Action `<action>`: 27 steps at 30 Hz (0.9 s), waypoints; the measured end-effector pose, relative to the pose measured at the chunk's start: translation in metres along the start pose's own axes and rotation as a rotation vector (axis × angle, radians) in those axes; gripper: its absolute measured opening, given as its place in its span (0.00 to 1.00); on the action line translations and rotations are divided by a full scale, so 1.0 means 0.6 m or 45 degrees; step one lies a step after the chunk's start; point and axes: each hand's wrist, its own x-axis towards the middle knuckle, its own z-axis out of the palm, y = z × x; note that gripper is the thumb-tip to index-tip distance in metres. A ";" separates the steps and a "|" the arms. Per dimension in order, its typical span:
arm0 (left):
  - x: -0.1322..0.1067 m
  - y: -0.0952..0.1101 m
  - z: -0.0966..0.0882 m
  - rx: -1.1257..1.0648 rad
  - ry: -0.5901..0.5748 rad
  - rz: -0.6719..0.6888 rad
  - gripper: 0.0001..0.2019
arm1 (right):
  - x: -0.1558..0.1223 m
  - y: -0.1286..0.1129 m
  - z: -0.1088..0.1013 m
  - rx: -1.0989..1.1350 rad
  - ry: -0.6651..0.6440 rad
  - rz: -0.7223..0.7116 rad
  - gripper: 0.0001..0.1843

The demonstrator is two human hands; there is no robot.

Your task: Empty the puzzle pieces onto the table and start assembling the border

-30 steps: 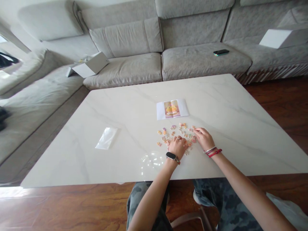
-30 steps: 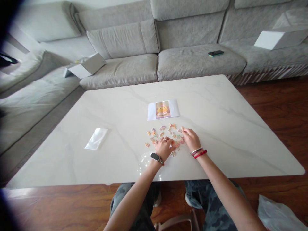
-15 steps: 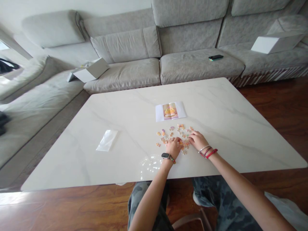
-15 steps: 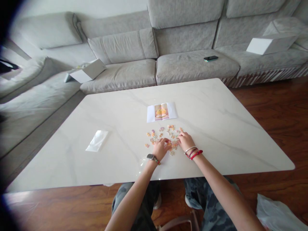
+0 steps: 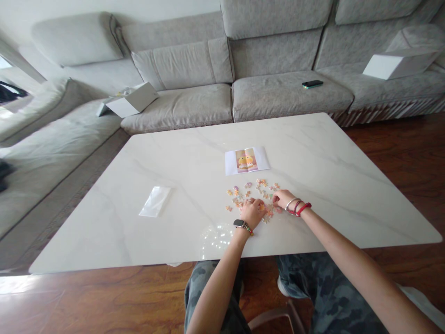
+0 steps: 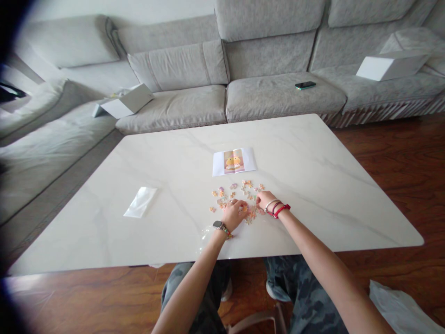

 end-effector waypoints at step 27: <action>-0.014 0.029 -0.038 -0.208 0.102 0.123 0.11 | -0.060 -0.058 0.013 1.164 0.003 0.111 0.17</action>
